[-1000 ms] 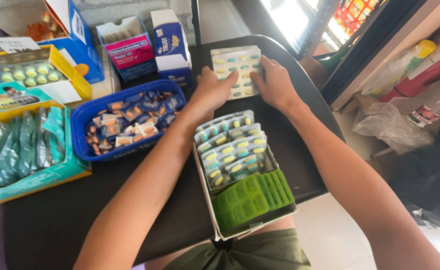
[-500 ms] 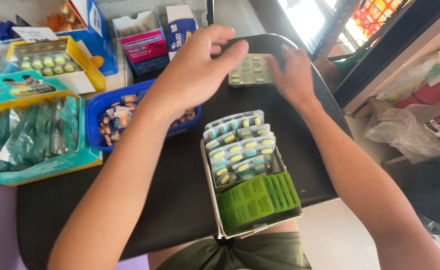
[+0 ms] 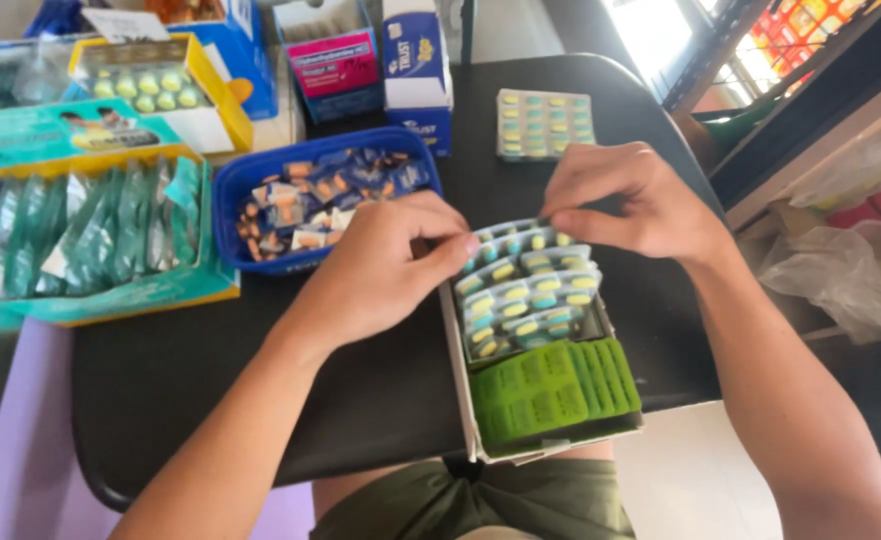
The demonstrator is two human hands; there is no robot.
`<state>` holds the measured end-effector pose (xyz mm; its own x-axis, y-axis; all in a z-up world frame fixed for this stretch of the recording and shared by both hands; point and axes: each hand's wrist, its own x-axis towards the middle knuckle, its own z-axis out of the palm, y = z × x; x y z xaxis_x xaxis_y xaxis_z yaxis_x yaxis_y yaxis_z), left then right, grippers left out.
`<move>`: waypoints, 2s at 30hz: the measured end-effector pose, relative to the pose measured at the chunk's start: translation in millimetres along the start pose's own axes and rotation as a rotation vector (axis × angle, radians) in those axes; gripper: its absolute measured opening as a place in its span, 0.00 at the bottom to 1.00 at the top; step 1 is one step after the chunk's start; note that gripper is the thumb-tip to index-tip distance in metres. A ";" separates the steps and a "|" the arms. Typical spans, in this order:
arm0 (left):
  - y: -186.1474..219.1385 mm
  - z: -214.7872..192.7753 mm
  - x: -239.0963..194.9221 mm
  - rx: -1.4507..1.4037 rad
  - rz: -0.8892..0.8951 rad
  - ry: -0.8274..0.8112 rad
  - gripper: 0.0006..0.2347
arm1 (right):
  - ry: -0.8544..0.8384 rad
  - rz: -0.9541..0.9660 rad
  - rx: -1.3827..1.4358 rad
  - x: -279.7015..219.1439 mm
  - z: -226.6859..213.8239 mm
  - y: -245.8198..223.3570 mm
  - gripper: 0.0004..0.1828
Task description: The person organizes blister packs of pills from a box onto a table. They remove the packs, separate them, and place them into a stack. The person also handles other medicine boxes and containers on the table.
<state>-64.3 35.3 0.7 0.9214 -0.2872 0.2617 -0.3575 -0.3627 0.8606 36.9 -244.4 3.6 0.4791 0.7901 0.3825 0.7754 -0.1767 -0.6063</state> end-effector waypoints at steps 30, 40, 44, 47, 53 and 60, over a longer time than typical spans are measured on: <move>-73.6 57.5 191.2 0.337 0.152 0.001 0.29 | 0.646 0.304 -0.191 -0.8 -17.3 126.9 0.24; -79.8 61.5 205.3 0.687 -0.146 -0.186 0.14 | 0.519 0.436 -0.547 4.4 -9.9 141.3 0.21; -35.5 39.7 182.9 0.683 -0.247 -0.186 0.24 | 0.552 0.340 -0.591 2.1 -15.4 134.8 0.21; -12.8 20.0 158.0 0.571 -0.198 -0.135 0.25 | 0.593 0.307 -0.453 1.8 -21.6 106.3 0.19; 44.0 -12.5 62.6 0.472 -0.079 -0.207 0.16 | 0.352 0.100 -0.142 -3.2 -21.3 45.3 0.09; 12.0 -1.0 12.6 0.370 0.216 0.003 0.09 | 0.067 -0.008 -0.119 5.5 -3.8 -1.3 0.06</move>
<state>-56.8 28.2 14.7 0.8199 -0.3886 0.4204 -0.5719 -0.5883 0.5717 40.1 -242.1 9.1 0.4962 0.7514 0.4350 0.8206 -0.2422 -0.5176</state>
